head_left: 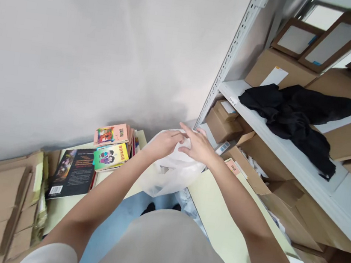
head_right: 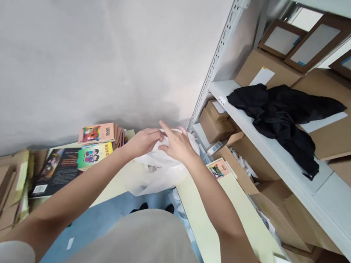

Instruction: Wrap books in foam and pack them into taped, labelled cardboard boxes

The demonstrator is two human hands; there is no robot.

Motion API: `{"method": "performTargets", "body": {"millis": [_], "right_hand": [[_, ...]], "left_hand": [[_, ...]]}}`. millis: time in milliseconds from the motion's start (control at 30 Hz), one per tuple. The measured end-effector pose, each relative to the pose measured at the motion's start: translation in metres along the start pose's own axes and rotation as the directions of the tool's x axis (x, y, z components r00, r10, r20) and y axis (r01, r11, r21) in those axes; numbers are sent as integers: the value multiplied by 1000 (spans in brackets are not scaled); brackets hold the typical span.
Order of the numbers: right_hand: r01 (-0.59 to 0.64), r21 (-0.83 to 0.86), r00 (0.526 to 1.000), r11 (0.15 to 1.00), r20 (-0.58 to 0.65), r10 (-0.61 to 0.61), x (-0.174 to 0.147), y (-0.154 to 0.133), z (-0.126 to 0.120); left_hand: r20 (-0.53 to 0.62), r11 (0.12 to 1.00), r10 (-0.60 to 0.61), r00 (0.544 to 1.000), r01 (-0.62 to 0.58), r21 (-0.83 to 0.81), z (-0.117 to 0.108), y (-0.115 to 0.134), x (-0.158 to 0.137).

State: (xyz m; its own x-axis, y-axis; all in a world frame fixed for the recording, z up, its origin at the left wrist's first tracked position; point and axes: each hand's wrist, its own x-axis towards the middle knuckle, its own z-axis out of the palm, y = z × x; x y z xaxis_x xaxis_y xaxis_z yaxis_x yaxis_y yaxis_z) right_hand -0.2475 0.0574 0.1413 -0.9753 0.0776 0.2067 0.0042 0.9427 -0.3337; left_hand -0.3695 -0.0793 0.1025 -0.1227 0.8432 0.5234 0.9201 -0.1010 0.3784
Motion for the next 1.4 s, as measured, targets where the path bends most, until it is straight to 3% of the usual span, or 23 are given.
{"method": "performTargets", "body": {"millis": [67, 133, 200, 267, 367, 500, 633, 833, 933, 1033, 1200, 1300, 1400], "right_hand": [[-72, -65, 997, 995, 7, 73, 2, 1, -13], [-158, -120, 987, 980, -24, 156, 0, 7, -22], [-150, -101, 989, 983, -26, 148, -4, 14, -28], [-59, -27, 998, 998, -8, 59, -8, 20, -32], [60, 78, 998, 995, -29, -57, -12, 25, -38], [34, 138, 989, 990, -150, -13, -19, 27, -48], [-153, 117, 930, 981, -317, 183, -40, 37, -57], [-524, 123, 659, 842, -568, 493, -110, 52, -63], [-634, 239, 467, 735, -639, 611, -158, 55, -61], [-626, 435, 285, 647, -645, 709, -208, 58, -54], [-507, 636, 114, 582, -620, 776, -286, 59, -37], [-545, 653, -17, 526, -636, 771, -327, 51, -26], [-613, 628, -119, 479, -673, 730, -362, 38, -11]], "left_hand": [[-162, 997, -72, 984, 70, -14, 1, 9, 10], [-331, 976, -203, 922, 165, -139, 3, 14, 15], [-352, 926, -319, 880, 209, -315, 5, 13, 16], [-219, 869, -358, 908, 237, -435, 7, 8, 15], [66, 791, -326, 943, 310, -527, 10, -6, 14], [366, 629, -313, 876, 480, -611, 11, -24, 15], [526, 580, -305, 794, 593, -559, 8, -40, 19], [658, 719, -253, 709, 593, -362, 14, -62, 36], [672, 831, -179, 718, 476, -287, 23, -66, 55], [645, 888, -137, 752, 382, -257, 35, -60, 77], [657, 905, -86, 749, 334, -263, 63, -28, 114], [594, 938, -18, 804, 219, -268, 88, 0, 133], [506, 984, 14, 862, 77, -159, 118, 32, 147]]}}
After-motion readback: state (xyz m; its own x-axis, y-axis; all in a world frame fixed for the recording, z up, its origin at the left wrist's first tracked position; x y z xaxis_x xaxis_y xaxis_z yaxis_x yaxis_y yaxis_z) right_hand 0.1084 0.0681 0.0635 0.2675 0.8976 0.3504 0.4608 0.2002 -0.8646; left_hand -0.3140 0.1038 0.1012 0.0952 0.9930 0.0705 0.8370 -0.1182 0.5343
